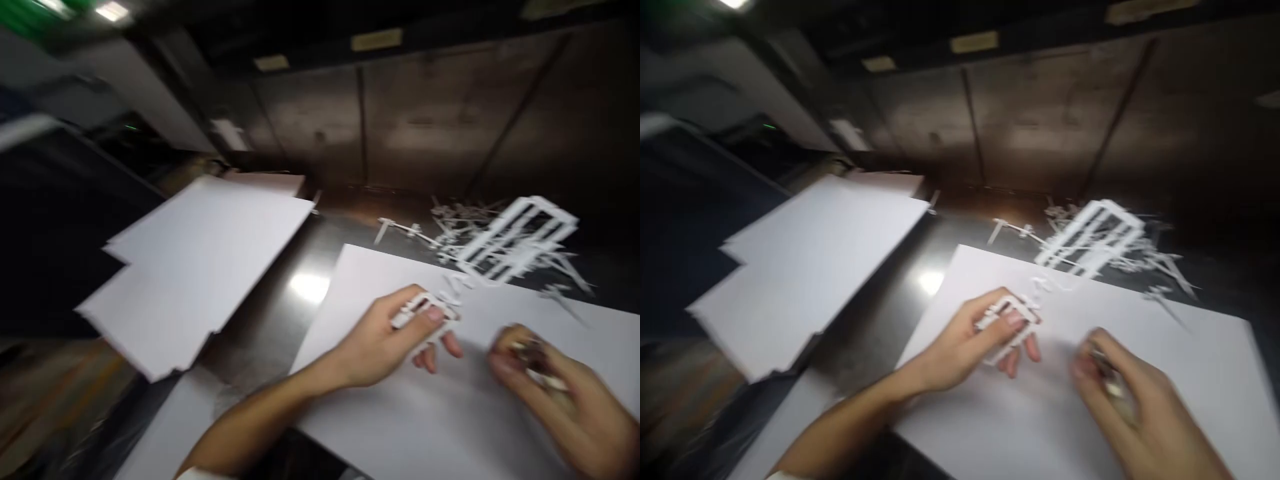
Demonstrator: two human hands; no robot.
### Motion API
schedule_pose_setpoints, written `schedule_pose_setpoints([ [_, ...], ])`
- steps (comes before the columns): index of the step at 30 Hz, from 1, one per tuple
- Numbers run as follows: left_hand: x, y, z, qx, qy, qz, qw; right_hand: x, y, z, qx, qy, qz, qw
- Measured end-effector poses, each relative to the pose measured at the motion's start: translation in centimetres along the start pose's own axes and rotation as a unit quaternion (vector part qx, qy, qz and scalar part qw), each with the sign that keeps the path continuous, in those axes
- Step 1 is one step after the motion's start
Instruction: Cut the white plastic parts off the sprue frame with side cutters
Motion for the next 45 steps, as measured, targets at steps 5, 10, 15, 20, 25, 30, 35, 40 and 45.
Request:
schedule_pose_setpoints([
  [5, 0.5, 0.2, -0.7, 0.047, -0.052, 0.022, 0.997, -1.2, -4.0, -0.3, -0.026, 0.081, 0.124, 0.989],
  [10, 0.5, 0.7, -0.8, 0.107, -0.057, 0.005, 0.993, -0.8, -3.5, -0.2, -0.004, 0.102, 0.164, 0.981],
  [15, 0.5, 0.3, -0.8, 0.138, -0.044, 0.019, 0.989, -1.1, -3.6, 0.3, -0.013, 0.110, 0.192, 0.975],
  [20, 0.6, 0.6, -0.8, 0.153, -0.039, 0.035, 0.987, -0.9, -3.7, 1.3, -0.005, 0.114, 0.199, 0.973],
  [25, 0.7, 0.8, -0.8, 0.168, -0.052, 0.059, 0.983, -1.0, -3.9, 1.5, 0.008, 0.121, 0.227, 0.966],
  [30, 0.8, 1.0, -0.7, 0.171, -0.079, 0.094, 0.978, -1.4, -4.3, 1.3, 0.004, 0.142, 0.277, 0.950],
  [35, 0.8, 1.2, -0.8, 0.160, -0.099, 0.102, 0.977, -1.6, -4.8, 1.3, -0.021, 0.143, 0.275, 0.951],
  [40, 0.8, 1.2, -0.8, 0.186, -0.100, 0.093, 0.973, -1.3, -4.4, 1.6, -0.047, 0.141, 0.278, 0.949],
  [45, 0.7, 0.9, -0.8, 0.242, -0.069, 0.081, 0.964, -1.2, -4.2, 1.5, -0.066, 0.133, 0.270, 0.951],
])
Point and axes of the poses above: each hand's wrist, its own x-axis towards the middle knuckle, its own y-axis out of the palm, z = x × y, the point moved 5 cm from there along x, towards the middle knuckle, and after that the axes turned 13 degrees about z, right-handed, at the moved point
